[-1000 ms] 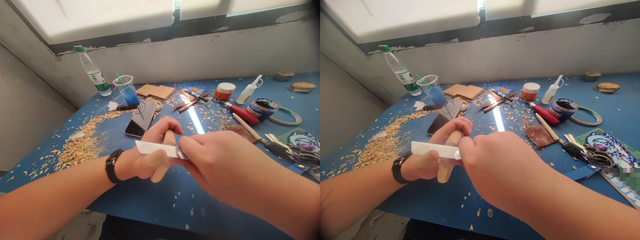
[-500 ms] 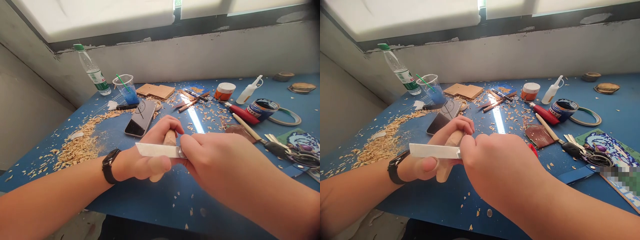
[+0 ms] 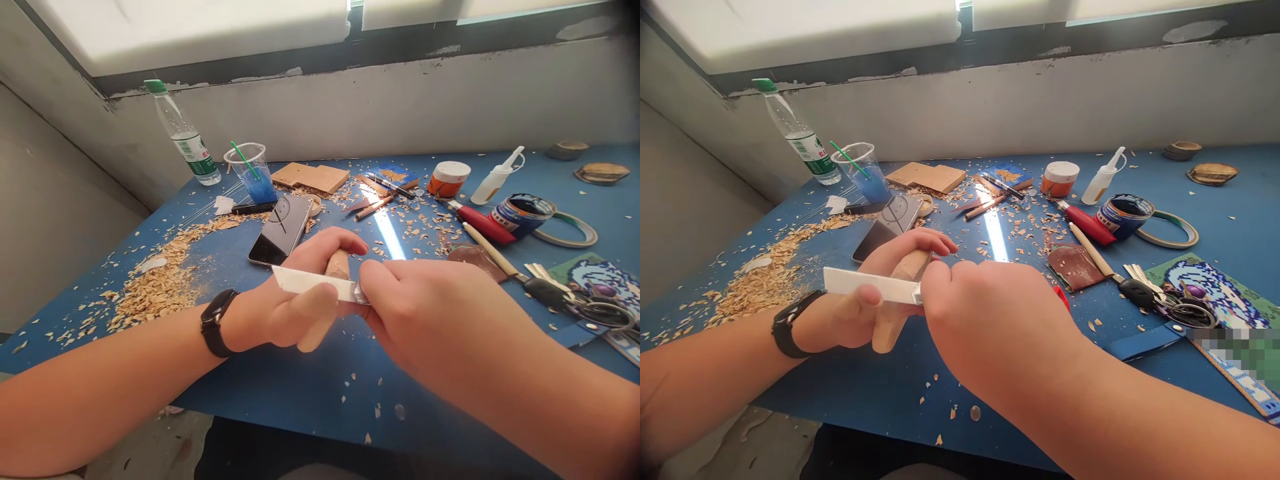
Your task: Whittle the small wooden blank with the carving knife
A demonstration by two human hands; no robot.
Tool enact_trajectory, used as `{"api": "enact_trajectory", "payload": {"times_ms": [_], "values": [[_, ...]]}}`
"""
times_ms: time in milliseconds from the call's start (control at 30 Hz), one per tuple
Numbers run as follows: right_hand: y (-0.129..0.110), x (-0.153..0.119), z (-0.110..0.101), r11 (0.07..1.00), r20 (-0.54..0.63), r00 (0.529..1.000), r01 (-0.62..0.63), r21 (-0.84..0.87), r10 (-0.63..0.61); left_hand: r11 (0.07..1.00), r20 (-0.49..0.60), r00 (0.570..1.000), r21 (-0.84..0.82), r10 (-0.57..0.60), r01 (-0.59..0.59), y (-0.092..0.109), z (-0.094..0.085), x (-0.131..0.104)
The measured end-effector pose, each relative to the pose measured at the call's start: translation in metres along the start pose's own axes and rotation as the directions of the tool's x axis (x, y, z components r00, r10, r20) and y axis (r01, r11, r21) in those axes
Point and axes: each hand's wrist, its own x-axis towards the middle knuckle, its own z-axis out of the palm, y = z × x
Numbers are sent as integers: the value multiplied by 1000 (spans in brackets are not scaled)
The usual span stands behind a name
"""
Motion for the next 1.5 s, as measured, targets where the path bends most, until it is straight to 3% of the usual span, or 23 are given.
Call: {"api": "enact_trajectory", "payload": {"times_ms": [167, 367, 600, 833, 933, 1100, 1300, 1500], "values": [[1, -1, -1, 999, -8, 1000, 30, -37, -30, 999, 13, 1000, 31, -17, 16, 0, -1, 1], [2, -3, 0, 999, -54, 998, 12, -40, -14, 993, 67, 998, -115, 5, 3, -4, 1, 3], [-1, -2, 4, 993, -11, 997, -77, -89, 76, 991, -58, 995, -108, -86, 79, -3, 2, 5], [-3, 1, 5, 979, -31, 987, -160, -128, 157, 991, -101, 986, -6, -132, 132, 2, 3, 4], [-2, 2, 3, 987, -41, 993, -119, -110, 115, 989, -94, 985, -48, -142, 138, -2, 2, 2], [1, 3, -2, 997, -39, 996, 81, -10, -81, 996, -64, 996, -59, -68, 64, -6, -1, 6], [-1, 2, 2, 991, -54, 993, 108, 85, -103, 1000, -55, 998, -1, 15, -15, -2, 2, 5], [-4, 1, 7, 982, -88, 983, 169, 87, -161, 998, -124, 991, -7, 59, -60, 2, 9, -1]]}}
